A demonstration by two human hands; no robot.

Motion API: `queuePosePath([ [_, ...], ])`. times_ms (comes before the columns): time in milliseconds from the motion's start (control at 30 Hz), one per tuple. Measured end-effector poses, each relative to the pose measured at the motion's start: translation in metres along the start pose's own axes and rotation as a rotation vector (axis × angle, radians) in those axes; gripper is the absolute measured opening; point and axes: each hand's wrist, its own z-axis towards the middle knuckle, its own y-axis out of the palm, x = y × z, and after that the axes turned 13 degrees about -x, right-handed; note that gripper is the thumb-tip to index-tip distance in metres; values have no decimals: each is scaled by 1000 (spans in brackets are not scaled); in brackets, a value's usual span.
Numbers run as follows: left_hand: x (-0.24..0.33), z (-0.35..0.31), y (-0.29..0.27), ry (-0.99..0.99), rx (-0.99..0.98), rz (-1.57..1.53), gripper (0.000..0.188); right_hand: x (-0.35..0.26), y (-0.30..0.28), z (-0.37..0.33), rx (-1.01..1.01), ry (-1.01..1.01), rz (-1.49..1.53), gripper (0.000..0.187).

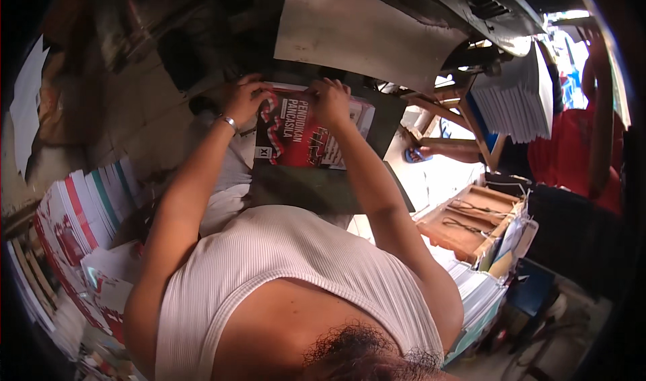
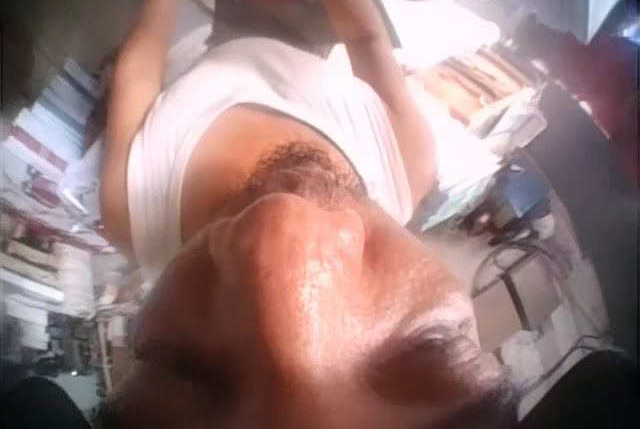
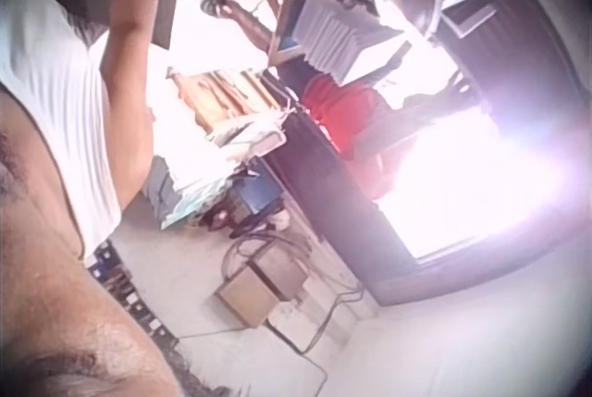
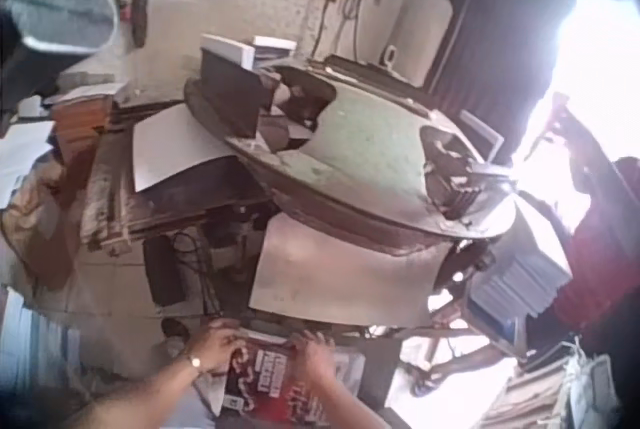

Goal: The person binds books by placing paper blocks into printed covers on a binding machine, folding the covers over the pages by hand, and stacking the finished books into a pile.

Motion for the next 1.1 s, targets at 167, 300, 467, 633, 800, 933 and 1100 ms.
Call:
queuePosePath([
  [167,12,-18,-21,-55,26,102,19,85,-44,-26,-71,-10,55,16],
  [300,10,-18,-29,-105,32,-2,17,105,-64,-32,-35,5,128,17],
  [467,7,-37,-14,-77,193,52,35,93,-45,-38,50,84,268,36],
  [633,12,-43,9,-202,260,-51,65,96,-23,-60,276,128,227,61],
  [800,49,-86,63,-170,45,-252,87,115,-30,-173,275,345,259,77],
  [933,70,-96,45,-29,181,-173,72,62,-57,-215,324,307,128,62],
  [1100,114,-27,-35,384,471,13,34,35,-54,-177,337,199,871,38],
])
